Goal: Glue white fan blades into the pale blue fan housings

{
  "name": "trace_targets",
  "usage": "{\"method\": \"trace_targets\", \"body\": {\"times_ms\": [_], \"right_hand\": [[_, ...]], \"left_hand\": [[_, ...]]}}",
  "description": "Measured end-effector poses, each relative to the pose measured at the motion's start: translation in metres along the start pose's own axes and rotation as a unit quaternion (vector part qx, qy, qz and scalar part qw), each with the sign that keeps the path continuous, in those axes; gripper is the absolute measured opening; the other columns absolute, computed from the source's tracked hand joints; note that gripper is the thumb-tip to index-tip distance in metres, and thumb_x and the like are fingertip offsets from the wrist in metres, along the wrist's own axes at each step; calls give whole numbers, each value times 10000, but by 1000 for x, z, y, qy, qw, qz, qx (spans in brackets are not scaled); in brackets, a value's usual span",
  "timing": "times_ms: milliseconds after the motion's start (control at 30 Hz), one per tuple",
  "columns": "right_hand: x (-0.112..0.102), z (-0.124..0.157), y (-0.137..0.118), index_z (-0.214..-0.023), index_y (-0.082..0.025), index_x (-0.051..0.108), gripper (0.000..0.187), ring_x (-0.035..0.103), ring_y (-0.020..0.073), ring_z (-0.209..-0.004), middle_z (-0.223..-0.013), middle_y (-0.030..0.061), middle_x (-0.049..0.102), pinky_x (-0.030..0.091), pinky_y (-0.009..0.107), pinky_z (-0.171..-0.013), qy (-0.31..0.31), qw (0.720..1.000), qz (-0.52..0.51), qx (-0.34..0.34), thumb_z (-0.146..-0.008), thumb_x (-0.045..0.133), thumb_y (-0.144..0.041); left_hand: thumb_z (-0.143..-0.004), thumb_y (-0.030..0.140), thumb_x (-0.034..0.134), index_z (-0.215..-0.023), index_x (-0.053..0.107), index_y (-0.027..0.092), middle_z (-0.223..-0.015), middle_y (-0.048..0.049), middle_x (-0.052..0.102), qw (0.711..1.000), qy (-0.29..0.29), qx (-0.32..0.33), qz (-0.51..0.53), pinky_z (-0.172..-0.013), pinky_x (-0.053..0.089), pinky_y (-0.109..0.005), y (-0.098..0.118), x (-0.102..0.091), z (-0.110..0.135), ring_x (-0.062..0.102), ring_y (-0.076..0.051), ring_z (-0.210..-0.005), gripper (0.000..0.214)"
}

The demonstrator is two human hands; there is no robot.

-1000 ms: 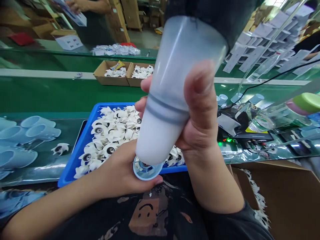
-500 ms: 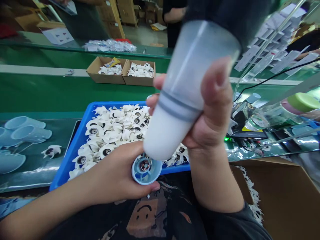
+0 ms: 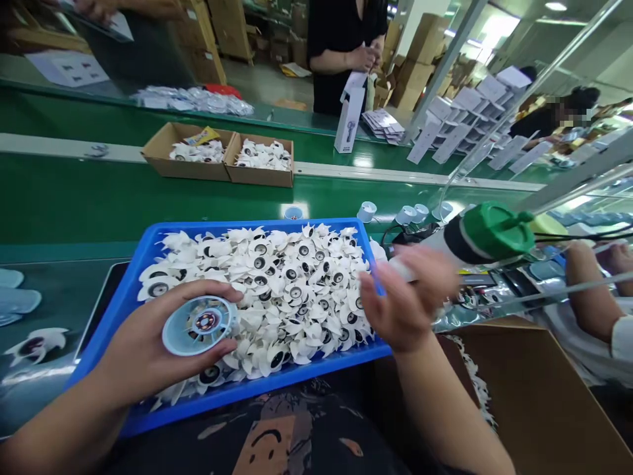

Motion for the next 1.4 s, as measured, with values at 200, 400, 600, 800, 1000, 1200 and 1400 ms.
{"method": "trace_targets", "body": {"times_ms": [200,400,600,800,1000,1200,1400], "right_hand": [[106,-6,-25,-1031,-219,733,181,593,265,-989,-1065,43,669,461,425,-884,-281,959,-30,-23,-892,678,-118],[128,0,-55,-1273,-263,653,331,604,219,-1068,-1139,22,664,459,386,-949,-358,930,-77,-27,-963,649,-148],[138,2,-50,-1138,-172,698,189,638,283,-993,-1038,76,680,508,433,-877,-414,906,-88,29,-960,635,-183],[144,6,-48,-1211,-193,680,290,615,266,-1077,-1199,74,634,479,432,-1004,-449,876,-166,52,-928,659,-133],[137,1,-43,-1057,-135,649,233,540,346,-1128,-1122,144,600,357,612,-1063,-400,865,-274,130,-851,575,-55],[100,4,-77,-1262,-213,456,371,606,209,-1009,-1127,101,583,545,403,-919,-342,728,-565,184,-977,465,-451],[92,18,-100,-1188,-225,509,454,632,154,-872,-1035,60,612,571,323,-831,-314,584,-714,224,-958,583,-609]], "left_hand": [[-817,476,758,-1219,518,306,-1113,-17,710,999,-11,19,-33,-825,572,-335,-5,2,7,706,-233,-1002,499],[-836,495,733,-1217,514,308,-1111,-15,708,999,-7,30,-45,-841,553,-351,-2,3,6,701,-235,-1003,478],[-838,511,722,-1204,523,306,-1090,-12,707,998,-3,27,-51,-829,555,-353,-4,2,3,704,-237,-990,464],[-800,510,762,-1181,538,309,-1105,-20,697,999,-12,-20,-25,-835,563,-368,-13,4,3,698,-246,-995,485],[-759,534,784,-1079,559,265,-1065,-52,672,991,2,-134,29,-773,562,-386,-23,0,5,686,-264,-935,475],[-838,365,660,-1331,407,301,-1238,-81,603,986,-52,-145,57,-831,570,-387,-4,13,13,657,-261,-1049,558],[-817,495,745,-1315,498,305,-1278,-65,631,996,-67,-63,-22,-959,525,-435,24,17,0,620,-297,-1157,587]]}}
Point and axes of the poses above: each hand's wrist, its own z-axis away from the middle knuckle, its own x-axis out of the palm, y = z × x, the point moved 10 cm from there along -z, towards the middle knuckle
